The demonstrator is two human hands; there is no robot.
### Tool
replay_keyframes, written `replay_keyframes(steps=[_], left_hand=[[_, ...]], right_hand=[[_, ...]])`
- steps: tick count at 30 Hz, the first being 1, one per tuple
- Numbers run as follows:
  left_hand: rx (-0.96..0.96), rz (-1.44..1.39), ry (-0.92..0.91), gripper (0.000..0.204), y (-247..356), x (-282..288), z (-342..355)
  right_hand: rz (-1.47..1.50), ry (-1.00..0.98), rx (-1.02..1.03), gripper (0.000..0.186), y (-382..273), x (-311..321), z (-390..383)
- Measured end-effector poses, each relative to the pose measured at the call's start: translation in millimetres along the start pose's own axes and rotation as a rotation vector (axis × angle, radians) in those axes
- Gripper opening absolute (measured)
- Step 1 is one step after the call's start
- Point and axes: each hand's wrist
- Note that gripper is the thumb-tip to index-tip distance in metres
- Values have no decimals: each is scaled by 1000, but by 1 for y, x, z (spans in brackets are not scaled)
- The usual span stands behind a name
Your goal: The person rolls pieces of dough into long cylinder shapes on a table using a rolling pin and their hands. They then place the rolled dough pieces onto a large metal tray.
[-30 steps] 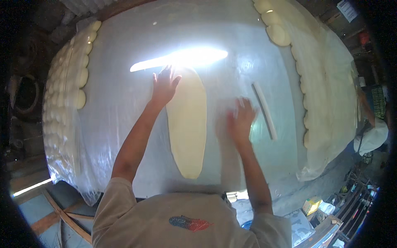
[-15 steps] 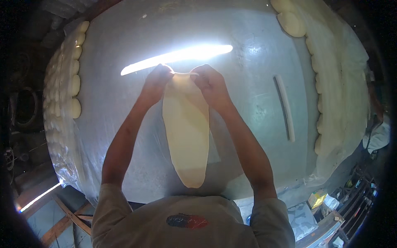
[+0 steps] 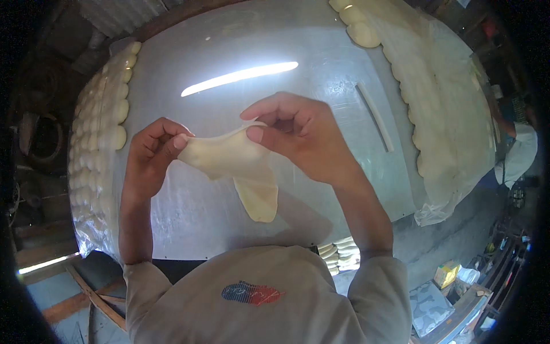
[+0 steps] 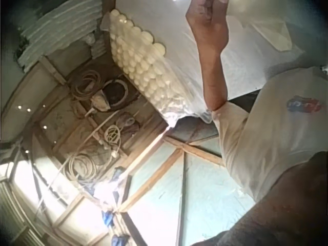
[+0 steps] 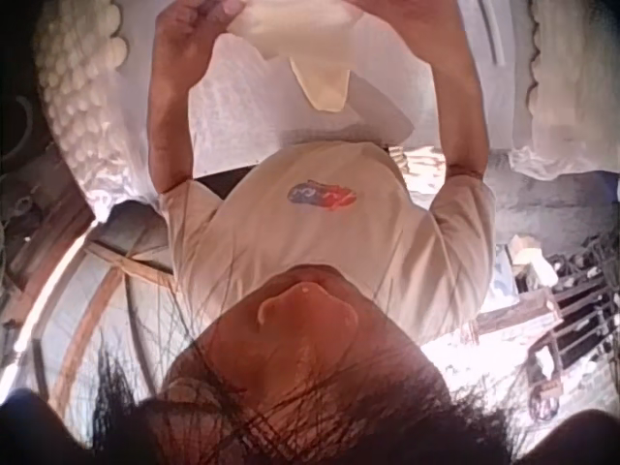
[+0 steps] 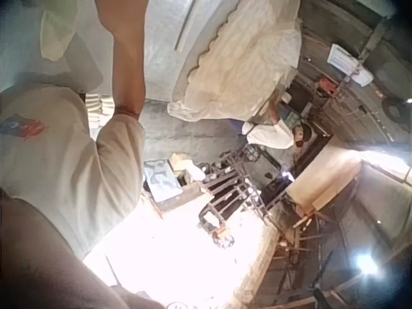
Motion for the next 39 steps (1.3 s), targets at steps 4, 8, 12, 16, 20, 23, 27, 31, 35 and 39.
replay_keyframes(steps=[4,8,12,16,20,23,27,31,35,39], left_hand=[[-18,98,35,17,28,-1,-11],[-45,-20,59,18,36,6,-4],[-103,55,95,18,46,12,2],[-139,-117,100,19,51,16,20],[-194,-7,183,20,63,36,53],[-293,177,199,23,77,44,81],[-318,194,275,22,68,31,75],[-213,239,315,20,-22,2,36],[45,94,255,17,-161,-62,-25],[171,151,306,14,-215,-103,-71]], right_hand=[[-83,7,190,20,-23,-14,-7],[-161,0,266,20,-37,-16,10],[-154,6,278,22,-56,-17,20],[-163,32,308,22,-65,-11,31],[-170,133,345,23,-80,-4,53],[-293,196,470,25,-93,11,81],[-439,239,527,26,-85,13,77],[-646,206,329,15,2,23,36],[-502,60,110,13,127,22,-19],[-530,18,-68,13,194,3,-59]])
Point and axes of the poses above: each hand's wrist, its own z-axis towards the middle knuckle, its own x-axis out of the back of the hand, y = z × x, and after that the axes turned 5 degrees about -y, right-handed
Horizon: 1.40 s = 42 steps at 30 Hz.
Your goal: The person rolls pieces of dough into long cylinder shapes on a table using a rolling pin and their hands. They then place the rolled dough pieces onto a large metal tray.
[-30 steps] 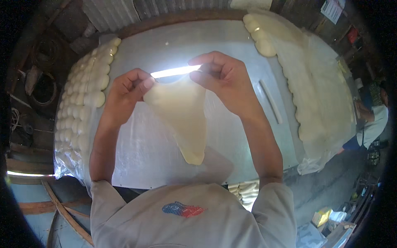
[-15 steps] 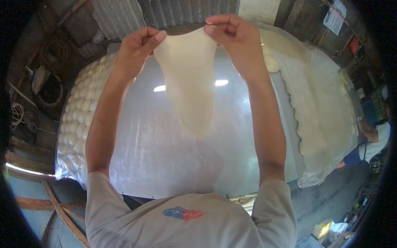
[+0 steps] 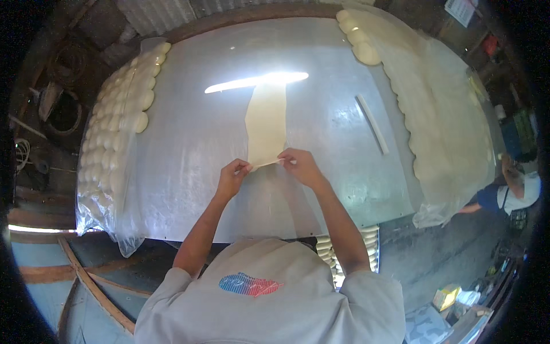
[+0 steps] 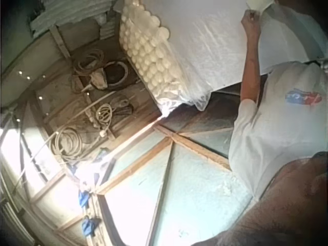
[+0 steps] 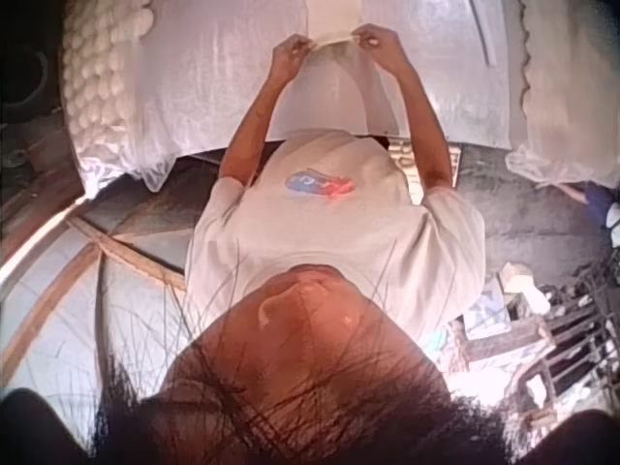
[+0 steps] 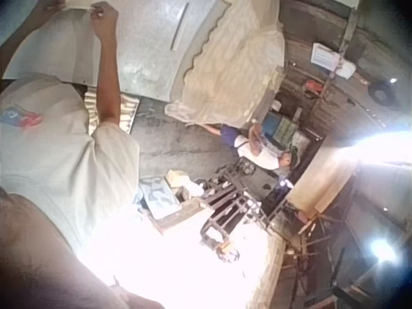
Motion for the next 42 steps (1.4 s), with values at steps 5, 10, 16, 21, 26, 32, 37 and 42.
replay_keyframes(steps=[5,10,16,21,26,32,37,42], left_hand=[[-140,392,-89,12,-20,-2,-13],[-370,787,-108,22,-37,-7,-36],[-413,870,-21,38,-40,-20,-73],[-355,1089,8,44,-33,-23,-95],[-207,1057,-77,50,-23,-23,-108],[-164,1006,-128,51,-22,-16,-126],[-93,964,-68,51,-33,-17,-158],[-118,890,-6,52,-36,-23,-164]], right_hand=[[-358,-49,66,21,22,-31,-28],[-820,113,228,34,30,-85,-62],[-964,202,30,48,20,-116,-92],[-985,199,-19,46,3,-119,-108],[-930,-83,-237,47,-27,-105,-101],[-746,170,182,47,-22,-135,-62],[-842,46,131,48,-10,-147,-82],[-772,-103,40,49,-27,-112,-65]])
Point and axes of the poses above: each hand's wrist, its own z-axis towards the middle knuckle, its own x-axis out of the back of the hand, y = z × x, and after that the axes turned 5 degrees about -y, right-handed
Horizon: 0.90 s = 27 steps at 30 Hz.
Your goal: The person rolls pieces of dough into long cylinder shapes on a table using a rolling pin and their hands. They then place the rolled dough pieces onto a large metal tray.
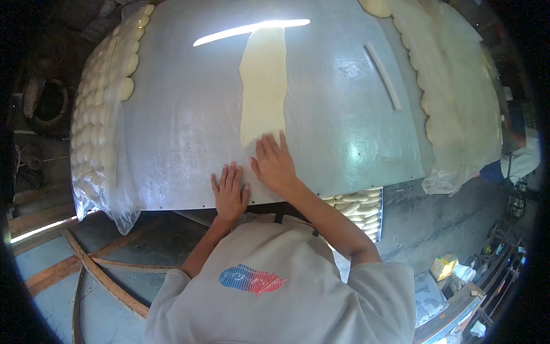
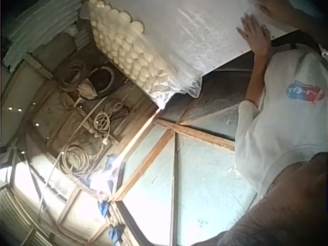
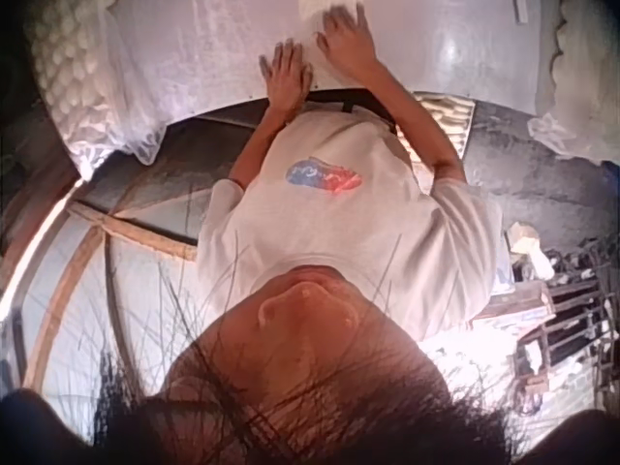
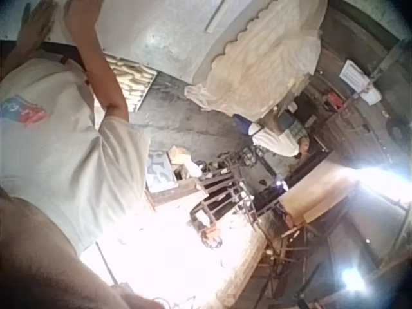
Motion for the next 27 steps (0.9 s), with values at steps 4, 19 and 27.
replay_keyframes(steps=[4,19,27], left_hand=[[21,47,-61,53,-2,4,0],[40,17,10,51,-2,3,1],[51,4,-15,50,-1,7,-3]], right_hand=[[-75,178,28,48,5,-25,-17],[4,52,3,51,-13,-11,-8],[-57,126,45,56,-34,-28,-10]])
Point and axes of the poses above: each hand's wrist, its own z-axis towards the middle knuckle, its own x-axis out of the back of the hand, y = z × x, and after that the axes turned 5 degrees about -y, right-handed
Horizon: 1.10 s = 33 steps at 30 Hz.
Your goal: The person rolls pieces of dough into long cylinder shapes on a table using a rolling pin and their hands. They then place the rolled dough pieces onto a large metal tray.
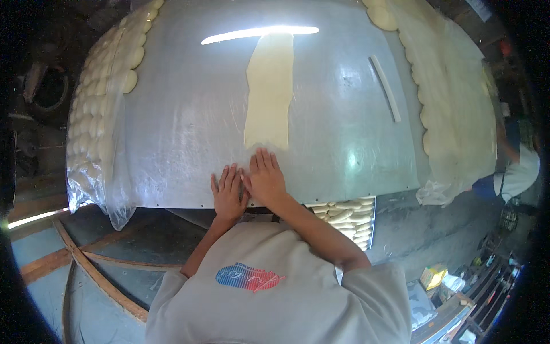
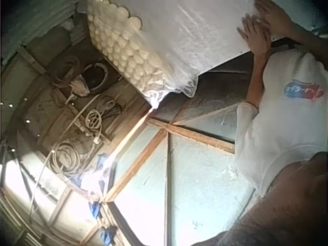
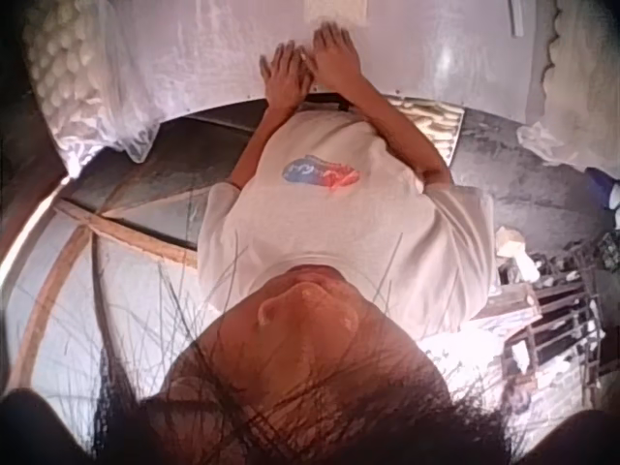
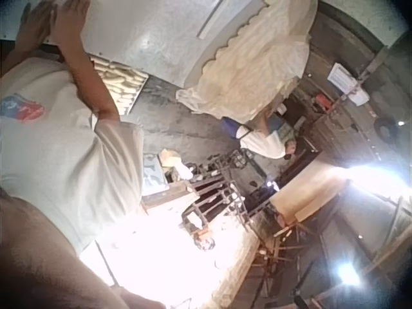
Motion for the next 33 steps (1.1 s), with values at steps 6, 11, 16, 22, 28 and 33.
replay_keyframes(steps=[6,11,16,22,28,33], left_hand=[[-10,-4,40,53,1,-8,6],[11,-1,27,50,1,-5,8],[16,-38,9,48,5,-1,10],[105,-303,92,49,-3,3,21],[284,-1070,366,36,-29,17,120],[219,-1156,435,27,-26,42,270]], right_hand=[[177,-106,-80,60,8,17,28],[109,-40,54,63,2,0,-2],[127,-40,-29,61,23,16,15],[48,-92,16,54,28,29,-11],[256,19,-44,38,81,60,12],[248,187,-158,33,164,62,93]])
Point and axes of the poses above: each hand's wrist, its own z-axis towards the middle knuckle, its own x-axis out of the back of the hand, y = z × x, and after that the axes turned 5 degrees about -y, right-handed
